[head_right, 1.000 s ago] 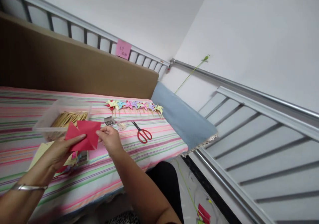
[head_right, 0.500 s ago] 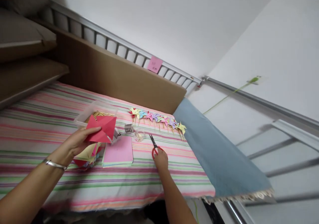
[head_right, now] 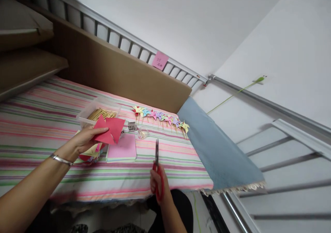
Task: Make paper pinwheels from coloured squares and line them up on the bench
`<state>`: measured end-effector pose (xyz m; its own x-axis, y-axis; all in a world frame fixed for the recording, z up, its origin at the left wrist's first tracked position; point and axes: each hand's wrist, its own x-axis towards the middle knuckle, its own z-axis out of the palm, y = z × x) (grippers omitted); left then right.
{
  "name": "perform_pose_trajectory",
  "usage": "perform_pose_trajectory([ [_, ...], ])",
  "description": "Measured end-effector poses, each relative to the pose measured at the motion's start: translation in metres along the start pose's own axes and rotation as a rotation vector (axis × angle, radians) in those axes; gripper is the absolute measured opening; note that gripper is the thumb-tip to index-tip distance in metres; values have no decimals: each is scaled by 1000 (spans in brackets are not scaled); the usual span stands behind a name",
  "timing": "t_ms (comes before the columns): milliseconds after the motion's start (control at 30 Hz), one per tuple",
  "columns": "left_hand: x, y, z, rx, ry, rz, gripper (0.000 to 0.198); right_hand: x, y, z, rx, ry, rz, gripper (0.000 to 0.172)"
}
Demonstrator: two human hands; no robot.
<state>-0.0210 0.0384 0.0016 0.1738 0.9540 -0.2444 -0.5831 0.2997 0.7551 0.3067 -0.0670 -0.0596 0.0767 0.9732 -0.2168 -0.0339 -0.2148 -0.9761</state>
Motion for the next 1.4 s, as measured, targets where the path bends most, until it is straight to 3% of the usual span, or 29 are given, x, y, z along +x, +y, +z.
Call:
perform_pose_trajectory([
  [133,-1,-6,6,88,-54,0,22,-43,-24,38,-156,-203,-52,40],
  [233,-6,-8,12,132,-62,-12,25,-48,-33,56,-280,-313,-120,52],
  [300,-9,-8,14,154,-63,-12,26,-46,-32,62,-325,-340,-139,51],
  [400,-11,-7,15,155,-80,-1,26,-45,-31,69,-363,-338,-75,43],
  [633,-11,-7,13,122,-121,-27,21,-43,-43,87,-429,-346,-15,50],
  [800,-12,-7,14,111,-165,-12,25,-40,-46,92,-438,-326,-42,49],
  [1400,-15,-8,19,97,-117,-28,21,-41,-46,98,-451,-273,-112,33],
])
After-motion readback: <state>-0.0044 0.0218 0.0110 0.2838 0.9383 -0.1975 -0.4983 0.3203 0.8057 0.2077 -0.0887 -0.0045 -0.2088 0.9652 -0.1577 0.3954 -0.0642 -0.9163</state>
